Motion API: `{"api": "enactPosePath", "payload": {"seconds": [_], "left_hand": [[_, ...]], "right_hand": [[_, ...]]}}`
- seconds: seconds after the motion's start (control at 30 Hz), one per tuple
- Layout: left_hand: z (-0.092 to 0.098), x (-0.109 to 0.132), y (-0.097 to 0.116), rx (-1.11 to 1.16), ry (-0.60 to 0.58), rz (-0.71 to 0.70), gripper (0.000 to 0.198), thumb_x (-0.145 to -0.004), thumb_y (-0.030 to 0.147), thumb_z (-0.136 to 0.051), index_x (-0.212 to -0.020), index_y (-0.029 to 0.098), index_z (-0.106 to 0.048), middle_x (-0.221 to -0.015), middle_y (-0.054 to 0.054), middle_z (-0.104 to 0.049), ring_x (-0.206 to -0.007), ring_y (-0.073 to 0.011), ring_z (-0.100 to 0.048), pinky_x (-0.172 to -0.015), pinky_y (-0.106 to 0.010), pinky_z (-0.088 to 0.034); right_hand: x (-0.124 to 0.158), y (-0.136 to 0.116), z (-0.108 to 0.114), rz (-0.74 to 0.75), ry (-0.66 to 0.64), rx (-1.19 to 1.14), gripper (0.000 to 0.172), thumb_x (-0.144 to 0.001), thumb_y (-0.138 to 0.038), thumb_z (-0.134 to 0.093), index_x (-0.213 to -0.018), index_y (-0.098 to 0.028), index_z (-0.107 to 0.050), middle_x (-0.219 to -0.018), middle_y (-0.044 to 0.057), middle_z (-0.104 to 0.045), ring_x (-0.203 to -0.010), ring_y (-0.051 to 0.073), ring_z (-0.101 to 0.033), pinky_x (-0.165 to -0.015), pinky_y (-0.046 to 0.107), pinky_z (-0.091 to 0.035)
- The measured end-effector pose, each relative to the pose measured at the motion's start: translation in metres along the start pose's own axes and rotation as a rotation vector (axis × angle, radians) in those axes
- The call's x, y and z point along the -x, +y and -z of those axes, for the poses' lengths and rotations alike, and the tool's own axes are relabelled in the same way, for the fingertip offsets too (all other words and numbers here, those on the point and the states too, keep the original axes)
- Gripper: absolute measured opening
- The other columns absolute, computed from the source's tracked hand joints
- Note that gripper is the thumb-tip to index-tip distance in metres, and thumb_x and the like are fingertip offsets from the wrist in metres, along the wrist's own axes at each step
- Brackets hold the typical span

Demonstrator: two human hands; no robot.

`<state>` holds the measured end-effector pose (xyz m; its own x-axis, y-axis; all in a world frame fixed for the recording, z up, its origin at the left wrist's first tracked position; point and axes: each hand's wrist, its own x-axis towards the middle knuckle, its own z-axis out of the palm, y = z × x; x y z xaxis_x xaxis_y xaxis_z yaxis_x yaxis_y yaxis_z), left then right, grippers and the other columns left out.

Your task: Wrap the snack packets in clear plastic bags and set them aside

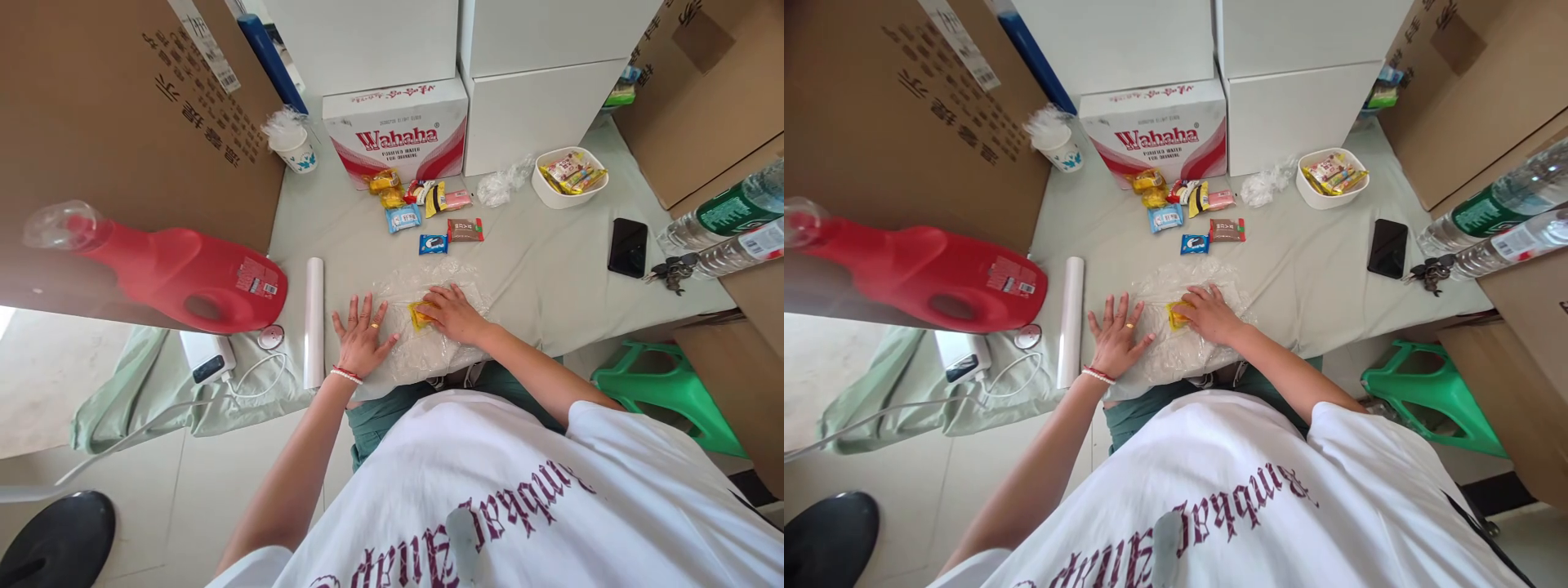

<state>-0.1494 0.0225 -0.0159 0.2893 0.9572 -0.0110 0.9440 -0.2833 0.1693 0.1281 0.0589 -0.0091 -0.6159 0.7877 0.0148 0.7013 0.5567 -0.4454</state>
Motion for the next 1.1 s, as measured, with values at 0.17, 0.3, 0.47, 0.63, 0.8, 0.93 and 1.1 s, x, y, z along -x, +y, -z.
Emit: {"api": "enactPosePath", "payload": {"seconds": [0.17,0.3,0.47,0.63,0.8,0.93,1.1], "left_hand": [[0.012,0.026,0.000,0.151,-0.042,-0.294,0.074,-0.091,0.021,-0.048,-0.163,0.033,-0.035,-0.168,-0.006,-0.041,-0.161,-0.0308,-0.025,-0.129,-0.066,0.008],[0.008,0.042,-0.002,0.318,-0.227,-0.420,0.074,-0.084,0.025,-0.057,-0.157,0.022,-0.043,-0.168,-0.013,-0.040,-0.158,-0.0313,-0.033,-0.131,-0.063,-0.001],[-0.001,0.038,-0.006,0.501,-0.186,-0.359,0.024,-0.097,0.040,-0.056,-0.108,0.024,-0.071,-0.157,-0.011,-0.055,-0.150,-0.0303,-0.046,-0.130,-0.063,-0.008],[0.002,0.016,-0.012,0.724,-0.106,-0.230,0.031,-0.102,0.044,-0.049,-0.099,0.023,-0.071,-0.126,-0.008,-0.076,-0.123,-0.0246,-0.068,-0.122,-0.053,-0.035],[0.006,-0.016,-0.010,0.681,0.000,0.078,0.039,-0.102,0.049,-0.042,-0.092,0.022,-0.069,-0.077,-0.002,-0.071,-0.073,-0.0189,-0.065,-0.073,-0.032,-0.050],[0.004,-0.048,0.002,0.464,0.060,0.276,0.034,-0.102,0.040,-0.041,-0.088,0.021,-0.066,-0.079,-0.006,-0.069,-0.080,-0.0239,-0.065,-0.082,-0.039,-0.048],[-0.001,-0.063,0.015,0.336,0.128,0.401,0.023,-0.096,0.037,-0.054,-0.099,0.020,-0.069,-0.111,-0.016,-0.068,-0.114,-0.0343,-0.060,-0.097,-0.048,-0.047]], "right_hand": [[0.039,0.010,0.011,0.116,0.142,-0.126,0.044,-0.103,-0.036,-0.056,-0.146,-0.027,-0.060,-0.158,0.013,-0.048,-0.151,0.030,-0.037,-0.124,0.062,-0.030],[0.094,0.025,0.018,0.196,0.104,-0.215,0.051,-0.099,-0.048,-0.065,-0.145,-0.027,-0.060,-0.149,0.015,-0.056,-0.143,0.032,-0.047,-0.117,0.058,-0.044],[0.119,0.041,0.010,0.132,0.077,-0.271,0.032,-0.105,-0.040,-0.053,-0.128,-0.028,-0.071,-0.139,0.013,-0.064,-0.133,0.028,-0.058,-0.110,0.056,-0.052],[0.084,0.049,0.032,0.030,0.012,-0.366,0.033,-0.106,-0.044,-0.049,-0.111,-0.028,-0.077,-0.109,0.008,-0.077,-0.102,0.023,-0.071,-0.095,0.045,-0.058],[0.042,0.063,0.065,-0.164,-0.012,-0.405,0.039,-0.101,-0.051,-0.052,-0.106,-0.022,-0.077,-0.103,0.006,-0.078,-0.093,0.022,-0.072,-0.088,0.036,-0.057],[0.007,0.075,0.079,-0.333,-0.151,-0.080,0.029,-0.096,-0.036,-0.057,-0.108,-0.019,-0.078,-0.104,0.009,-0.078,-0.093,0.024,-0.070,-0.085,0.034,-0.054],[-0.046,0.069,0.077,-0.269,-0.054,0.175,0.040,-0.097,-0.032,-0.054,-0.129,-0.017,-0.072,-0.125,0.015,-0.071,-0.110,0.030,-0.065,-0.095,0.040,-0.052]]}}
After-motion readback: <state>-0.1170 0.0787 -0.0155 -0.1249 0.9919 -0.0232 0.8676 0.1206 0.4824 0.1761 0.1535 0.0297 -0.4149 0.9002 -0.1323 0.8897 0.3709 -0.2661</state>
